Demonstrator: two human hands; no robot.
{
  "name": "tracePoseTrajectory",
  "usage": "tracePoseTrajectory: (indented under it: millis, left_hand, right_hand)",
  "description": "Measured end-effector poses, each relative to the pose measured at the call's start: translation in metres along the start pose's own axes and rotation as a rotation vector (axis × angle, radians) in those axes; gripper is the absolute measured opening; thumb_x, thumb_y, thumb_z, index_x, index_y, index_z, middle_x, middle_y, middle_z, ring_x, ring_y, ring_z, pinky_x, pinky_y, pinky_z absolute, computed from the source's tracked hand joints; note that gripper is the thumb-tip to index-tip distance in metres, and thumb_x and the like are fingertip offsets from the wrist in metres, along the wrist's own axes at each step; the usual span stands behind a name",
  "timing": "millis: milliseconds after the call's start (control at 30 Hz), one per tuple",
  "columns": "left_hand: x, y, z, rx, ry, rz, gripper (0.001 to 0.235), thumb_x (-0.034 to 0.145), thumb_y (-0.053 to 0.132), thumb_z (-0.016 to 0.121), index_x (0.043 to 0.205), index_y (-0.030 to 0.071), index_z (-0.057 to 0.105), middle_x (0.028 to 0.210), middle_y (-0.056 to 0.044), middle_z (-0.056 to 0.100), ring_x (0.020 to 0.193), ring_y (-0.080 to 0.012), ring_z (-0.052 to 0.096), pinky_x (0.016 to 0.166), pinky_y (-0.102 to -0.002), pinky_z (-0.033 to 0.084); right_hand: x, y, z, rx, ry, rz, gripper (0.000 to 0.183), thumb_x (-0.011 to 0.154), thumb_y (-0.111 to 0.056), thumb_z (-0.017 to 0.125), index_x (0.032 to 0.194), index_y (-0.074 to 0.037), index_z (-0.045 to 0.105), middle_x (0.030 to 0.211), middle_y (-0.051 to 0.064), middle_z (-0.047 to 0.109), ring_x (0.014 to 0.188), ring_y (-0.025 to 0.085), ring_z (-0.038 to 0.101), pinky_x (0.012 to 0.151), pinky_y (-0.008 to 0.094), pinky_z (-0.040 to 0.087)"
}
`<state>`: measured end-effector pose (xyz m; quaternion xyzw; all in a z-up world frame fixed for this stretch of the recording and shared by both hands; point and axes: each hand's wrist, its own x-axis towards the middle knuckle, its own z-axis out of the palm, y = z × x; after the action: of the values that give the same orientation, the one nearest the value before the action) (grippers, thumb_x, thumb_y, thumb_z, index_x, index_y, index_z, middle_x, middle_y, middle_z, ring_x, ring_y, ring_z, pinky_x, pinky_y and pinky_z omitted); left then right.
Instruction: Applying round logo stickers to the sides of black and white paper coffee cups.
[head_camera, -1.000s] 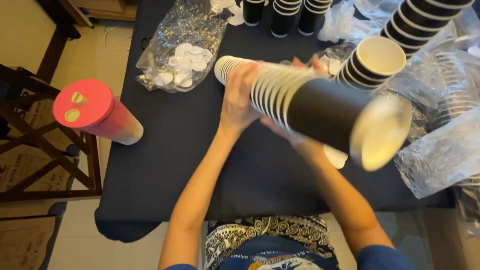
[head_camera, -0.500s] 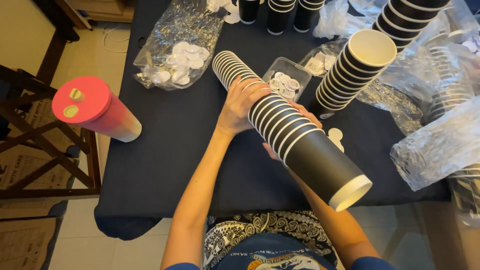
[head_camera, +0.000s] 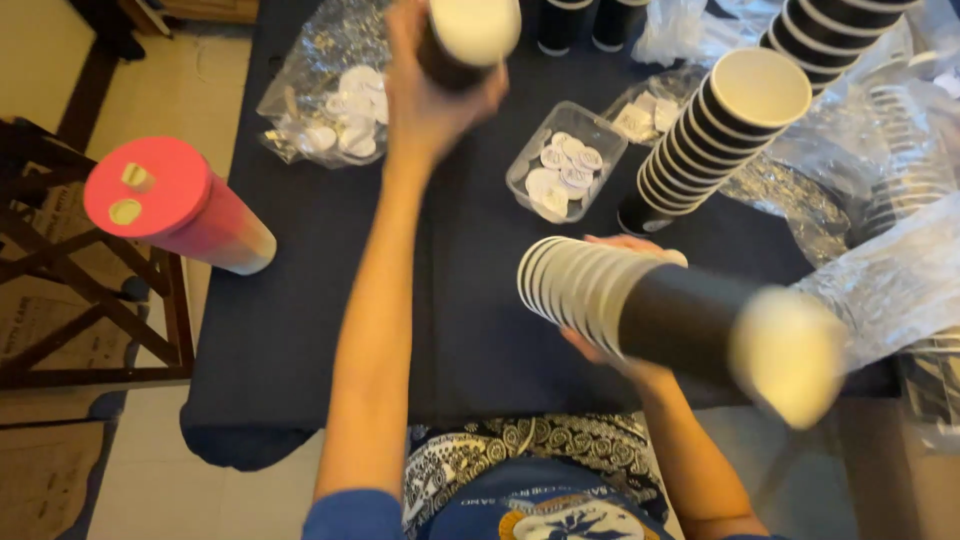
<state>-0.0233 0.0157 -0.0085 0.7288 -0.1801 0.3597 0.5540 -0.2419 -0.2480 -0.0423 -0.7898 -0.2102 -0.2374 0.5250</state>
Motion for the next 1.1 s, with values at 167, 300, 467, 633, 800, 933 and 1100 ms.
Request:
tracePoseTrajectory:
  millis: [167,300,467,633,800,933,1100]
  left_hand:
    - [0.056,-0.099,0.014,0.233,0.127,-0.06,0.099,0.087,0.058,0.106,0.151,0.011,0.047,0.151,-0.018,0.062,0.144,-0.036,0.061,0.12,-0.045,0.049]
    - [0.051,-0.138,0.012,0.202,0.068,-0.094,0.114,0.102,0.062,0.102,0.169,0.02,0.019,0.176,-0.013,0.037,0.165,-0.0384,0.042,0.133,-0.052,0.042]
    - [0.031,-0.109,0.002,0.003,0.059,-0.026,0.094,0.104,0.028,0.101,0.158,0.019,0.025,0.154,-0.016,0.056,0.146,-0.0314,0.061,0.125,-0.044,0.049]
    - [-0.008,-0.107,-0.027,-0.125,-0.093,-0.109,0.094,0.109,0.016,0.093,0.165,0.022,0.017,0.165,-0.023,0.044,0.155,-0.0366,0.052,0.133,-0.049,0.042]
    - [-0.041,-0.093,-0.028,0.028,-0.048,-0.32,0.09,0.114,0.04,0.079,0.17,0.022,0.011,0.171,-0.026,0.033,0.152,-0.0434,0.053,0.127,-0.053,0.042]
    - [-0.099,-0.03,-0.021,-0.333,-0.243,-0.145,0.077,0.116,0.0,0.062,0.172,0.013,0.011,0.178,-0.016,0.031,0.166,-0.0333,0.038,0.139,-0.048,0.032]
    - [-0.162,-0.03,-0.018,-0.219,-0.432,-0.436,0.133,0.053,0.025,0.114,0.161,0.011,0.039,0.152,-0.022,0.061,0.144,-0.0424,0.056,0.121,-0.059,0.04]
  right_hand:
    - [-0.025,0.055,0.034,0.056,-0.047,0.705,0.104,0.056,-0.024,0.102,0.148,-0.005,0.058,0.153,0.01,0.065,0.141,0.021,0.06,0.126,0.04,0.042]
    - [-0.004,0.064,0.052,0.128,-0.024,0.561,0.107,0.054,-0.023,0.105,0.145,-0.002,0.053,0.149,0.013,0.065,0.142,0.024,0.058,0.129,0.039,0.037]
    - [0.018,0.078,0.064,0.051,-0.111,0.492,0.084,0.059,-0.034,0.103,0.131,-0.009,0.066,0.129,0.006,0.078,0.123,0.017,0.07,0.109,0.036,0.053]
    - [0.029,0.081,0.066,0.077,-0.164,0.51,0.105,0.06,-0.04,0.101,0.147,-0.01,0.052,0.145,0.009,0.07,0.137,0.023,0.064,0.117,0.04,0.049]
    - [0.029,0.092,0.073,0.065,-0.18,0.461,0.098,0.062,-0.041,0.101,0.143,-0.012,0.055,0.142,0.006,0.072,0.134,0.021,0.065,0.114,0.039,0.049]
    - [0.036,0.097,0.088,0.098,-0.171,0.435,0.104,0.062,-0.039,0.102,0.149,-0.012,0.05,0.146,0.005,0.07,0.138,0.018,0.062,0.117,0.037,0.046]
    - [0.047,0.095,0.111,0.218,-0.234,0.209,0.099,0.073,-0.036,0.102,0.151,-0.003,0.05,0.148,0.029,0.061,0.143,0.045,0.055,0.119,0.06,0.044]
